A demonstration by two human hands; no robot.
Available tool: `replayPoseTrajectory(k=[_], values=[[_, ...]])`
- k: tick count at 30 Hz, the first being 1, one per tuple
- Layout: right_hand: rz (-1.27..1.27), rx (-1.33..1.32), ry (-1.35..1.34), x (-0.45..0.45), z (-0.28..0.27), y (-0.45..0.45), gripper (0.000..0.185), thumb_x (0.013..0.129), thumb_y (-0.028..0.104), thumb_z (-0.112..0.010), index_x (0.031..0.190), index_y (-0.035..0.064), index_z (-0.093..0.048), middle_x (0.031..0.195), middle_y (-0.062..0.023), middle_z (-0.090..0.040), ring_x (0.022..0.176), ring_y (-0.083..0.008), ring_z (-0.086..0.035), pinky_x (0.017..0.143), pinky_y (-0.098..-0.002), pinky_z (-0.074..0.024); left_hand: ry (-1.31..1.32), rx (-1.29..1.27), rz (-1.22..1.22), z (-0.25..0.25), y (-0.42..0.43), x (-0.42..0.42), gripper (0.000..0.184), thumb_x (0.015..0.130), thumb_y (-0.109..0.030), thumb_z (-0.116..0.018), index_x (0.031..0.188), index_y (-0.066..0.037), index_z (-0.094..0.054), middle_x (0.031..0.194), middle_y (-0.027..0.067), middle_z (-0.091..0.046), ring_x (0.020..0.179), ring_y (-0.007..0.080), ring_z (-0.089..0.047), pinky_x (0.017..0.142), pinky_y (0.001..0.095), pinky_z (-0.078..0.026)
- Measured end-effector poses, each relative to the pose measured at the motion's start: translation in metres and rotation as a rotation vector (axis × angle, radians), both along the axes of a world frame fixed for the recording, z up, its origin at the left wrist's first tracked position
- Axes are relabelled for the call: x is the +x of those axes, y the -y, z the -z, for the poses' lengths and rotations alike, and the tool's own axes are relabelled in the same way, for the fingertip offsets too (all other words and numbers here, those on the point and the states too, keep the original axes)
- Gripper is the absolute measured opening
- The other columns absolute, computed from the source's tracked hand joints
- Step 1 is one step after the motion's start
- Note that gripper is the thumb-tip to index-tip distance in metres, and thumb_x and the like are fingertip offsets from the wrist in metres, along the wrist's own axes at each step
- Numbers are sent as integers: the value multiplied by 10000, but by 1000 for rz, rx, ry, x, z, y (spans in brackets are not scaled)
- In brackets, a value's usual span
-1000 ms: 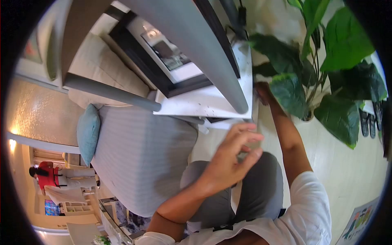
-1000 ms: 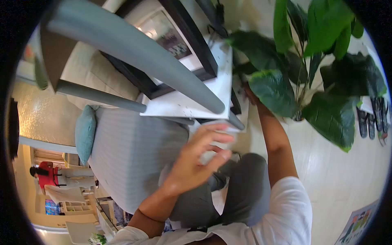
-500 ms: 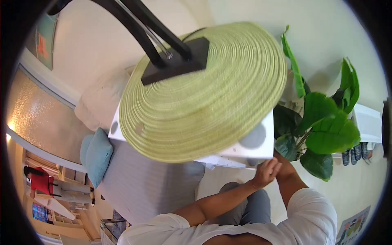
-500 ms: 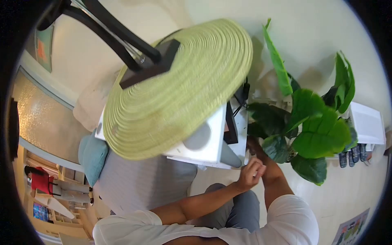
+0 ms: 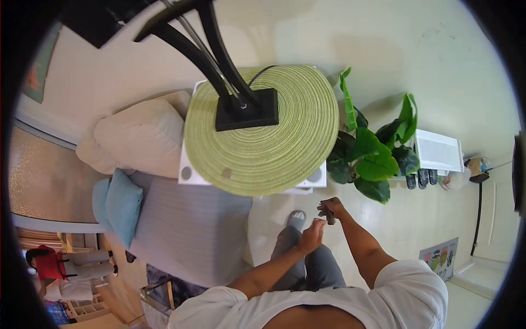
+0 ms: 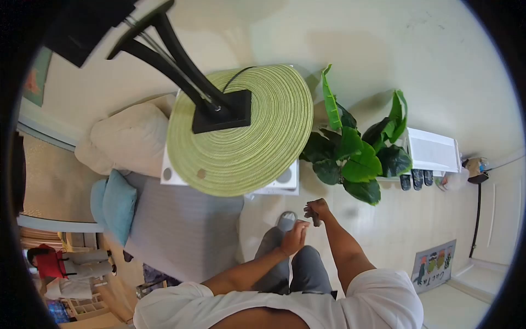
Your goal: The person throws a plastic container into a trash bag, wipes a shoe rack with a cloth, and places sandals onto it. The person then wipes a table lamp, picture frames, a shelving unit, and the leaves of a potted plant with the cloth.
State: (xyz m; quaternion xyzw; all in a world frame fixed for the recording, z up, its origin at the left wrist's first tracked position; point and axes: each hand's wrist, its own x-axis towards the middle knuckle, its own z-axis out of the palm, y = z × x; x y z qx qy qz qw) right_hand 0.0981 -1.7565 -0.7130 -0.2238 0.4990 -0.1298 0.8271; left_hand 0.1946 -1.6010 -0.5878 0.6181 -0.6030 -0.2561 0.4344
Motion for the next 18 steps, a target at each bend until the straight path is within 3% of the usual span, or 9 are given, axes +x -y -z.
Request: replayPoseTrajectory(k=[3, 7, 8, 9, 11, 13, 15, 16, 18], values=[[-97, 18, -13, -31, -78, -32, 223, 830, 93, -557, 958, -83, -511, 817, -199, -622, 628, -317, -626, 543, -441, -542, 138, 75, -86, -64, -45, 19, 223, 842, -52, -453, 1065, -55, -460, 972, 156, -535, 801, 360, -570, 635, 414, -484], [194, 124, 270, -80, -152, -48, 238, 867, 120, -465, 1015, -62, -500, 968, -190, -596, 857, -323, -609, 770, -446, -505, 91, 19, -317, -168, -72, 55, 194, 831, -19, -465, 1023, -19, -489, 967, 181, -530, 779, 330, -571, 640, 366, -473], [238, 33, 178, -79, -219, -53, 259, 846, 82, -440, 1061, -57, -479, 1003, -188, -577, 912, -332, -587, 817, -441, -487, 87, -99, -387, -188, -74, 66, 197, 828, 2, -463, 1022, -15, -486, 940, 152, -513, 754, 273, -535, 627, 330, -454], [235, -77, 305, -82, -253, -51, 220, 825, 48, -474, 1010, -67, -505, 922, -183, -587, 836, -310, -604, 770, -427, -512, 87, -215, -454, -206, -75, 81, 201, 825, 24, -461, 1021, -12, -483, 913, 124, -495, 728, 216, -499, 614, 294, -434], [223, -329, 303, -62, -357, -46, 403, 765, -35, -432, 1168, -45, -441, 1034, -170, -563, 915, -313, -590, 832, -403, -479, 181, -345, -610, -248, -64, 114, 198, 822, 36, -466, 1017, 5, -487, 903, 114, -470, 738, 188, -465, 643, 288, -414], [288, -490, 337, -34, -403, -30, 498, 738, -75, -411, 1233, -15, -422, 1124, -126, -539, 944, -252, -582, 846, -324, -460, 207, -434, -714, -270, -46, 156, 208, 806, 44, -488, 1009, 6, -517, 927, 118, -464, 764, 191, -467, 669, 289, -399], [293, -720, 157, 1, -422, -8, 413, 745, -40, -463, 1155, -9, -501, 1012, -92, -589, 879, -170, -570, 772, -263, -446, 147, -399, -743, -285, -22, 203, 217, 784, 32, -530, 999, 10, -546, 923, 121, -476, 781, 230, -467, 679, 325, -394], [268, -834, 73, 19, -420, 7, 359, 753, -5, -502, 1109, -8, -541, 956, -81, -609, 842, -154, -568, 740, -258, -445, 285, -332, -791, -280, -8, 231, 234, 768, 12, -559, 1002, 3, -557, 920, 127, -494, 811, 251, -475, 699, 345, -396], [207, -737, -166, 50, -406, 37, 315, 749, 63, -558, 1053, -16, -568, 903, -75, -616, 801, -140, -562, 712, -255, -446, 412, -249, -839, -252, 18, 278, 253, 752, -8, -588, 1004, -3, -567, 917, 134, -511, 841, 272, -483, 719, 365, -399]])
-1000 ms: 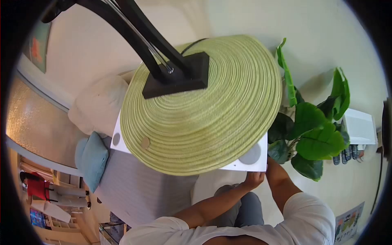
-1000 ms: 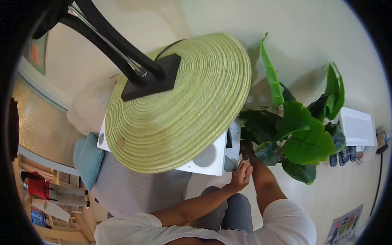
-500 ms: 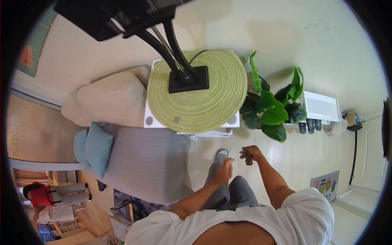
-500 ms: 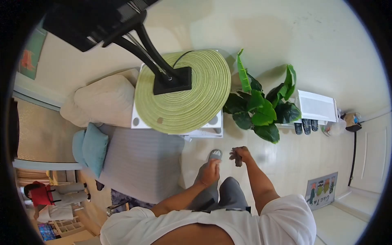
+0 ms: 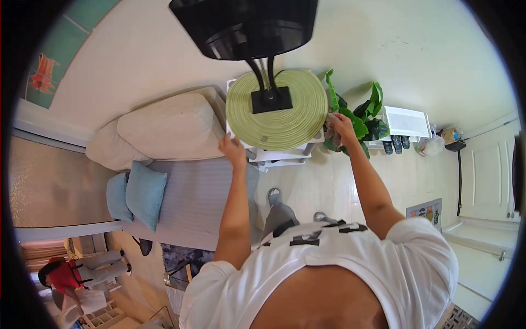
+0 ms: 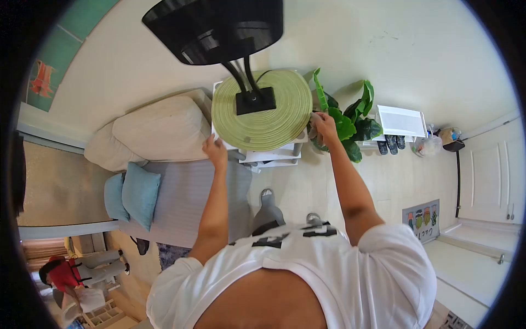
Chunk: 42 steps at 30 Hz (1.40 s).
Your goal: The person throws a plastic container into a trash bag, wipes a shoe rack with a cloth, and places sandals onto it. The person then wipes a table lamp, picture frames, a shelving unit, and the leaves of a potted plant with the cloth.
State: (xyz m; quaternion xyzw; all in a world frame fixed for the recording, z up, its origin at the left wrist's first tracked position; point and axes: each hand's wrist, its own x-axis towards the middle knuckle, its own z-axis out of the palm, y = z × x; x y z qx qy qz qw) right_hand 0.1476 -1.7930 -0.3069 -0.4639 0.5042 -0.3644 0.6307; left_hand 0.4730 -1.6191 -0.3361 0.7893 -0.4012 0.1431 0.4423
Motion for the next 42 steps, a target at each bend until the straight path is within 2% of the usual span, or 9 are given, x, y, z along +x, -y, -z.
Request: replayPoseTrajectory(k=[2, 6, 8, 11, 16, 26, 35, 39, 42], values=[[41, 116, -220, 19, 25, 6, 297, 744, 132, -613, 996, -25, -595, 850, -69, -622, 759, -126, -555, 684, -251, -448, -15, 192, -18, 17, 25, 34, 355, 706, -104, -661, 1038, -31, -559, 974, 177, -508, 994, 343, -453, 861, 423, -365], [199, -64, -612, 46, 12, -6, 349, 706, 277, -679, 957, 39, -633, 818, -93, -644, 768, -230, -623, 702, -331, -488, -293, 277, 48, -16, 39, 49, 426, 663, -158, -710, 1041, -32, -559, 976, 185, -518, 982, 348, -467, 861, 411, -380], [200, -176, -912, 58, -10, -19, 350, 692, 327, -654, 990, 144, -635, 991, -116, -637, 913, -313, -607, 773, -419, -477, -351, 128, 154, -8, 43, 56, 419, 634, -167, -756, 996, -33, -592, 937, 156, -559, 914, 288, -516, 805, 374, -414], [208, -62, -999, 68, -14, -18, 375, 681, 309, -640, 1008, 128, -627, 982, -122, -639, 917, -305, -608, 778, -406, -478, -335, -7, 159, 7, 51, 58, 411, 629, -144, -759, 983, -23, -590, 942, 143, -561, 902, 270, -524, 802, 365, -417], [223, 114, -745, 61, 8, -18, 291, 666, 268, -633, 799, 12, -668, 793, -159, -654, 777, -289, -643, 693, -350, -483, -485, -59, 176, 12, 56, 63, 358, 687, -161, -724, 940, 22, -548, 875, 138, -531, 818, 272, -528, 728, 362, -427], [169, 116, -804, 67, 8, -18, 382, 649, 298, -639, 954, 68, -648, 880, -149, -656, 803, -284, -642, 725, -362, -497, -569, -72, 144, 24, 54, 63, 264, 739, -164, -694, 813, 14, -514, 733, 86, -550, 601, 188, -515, 579, 312, -436], [260, 60, -826, 73, -6, -31, 344, 653, 308, -690, 875, 49, -653, 799, -119, -657, 716, -249, -645, 661, -348, -499, -638, -16, 104, 21, 54, 65, 302, 749, -177, -695, 864, 16, -493, 762, 77, -533, 636, 182, -503, 602, 312, -431], [378, 77, -881, 78, -9, -39, 402, 638, 344, -686, 936, 78, -645, 894, -127, -654, 810, -272, -638, 706, -368, -500, -658, 48, 132, 18, 55, 68, 300, 757, -132, -684, 916, 25, -485, 806, 89, -558, 692, 181, -540, 648, 303, -453], [253, 77, -930, 76, -9, -38, 447, 650, 342, -668, 1017, 90, -625, 995, -153, -626, 909, -292, -613, 769, -392, -490, -746, -93, 271, 40, 61, 78, 375, 746, -62, -673, 1034, 46, -458, 951, 160, -581, 827, 213, -591, 724, 272, -482]])
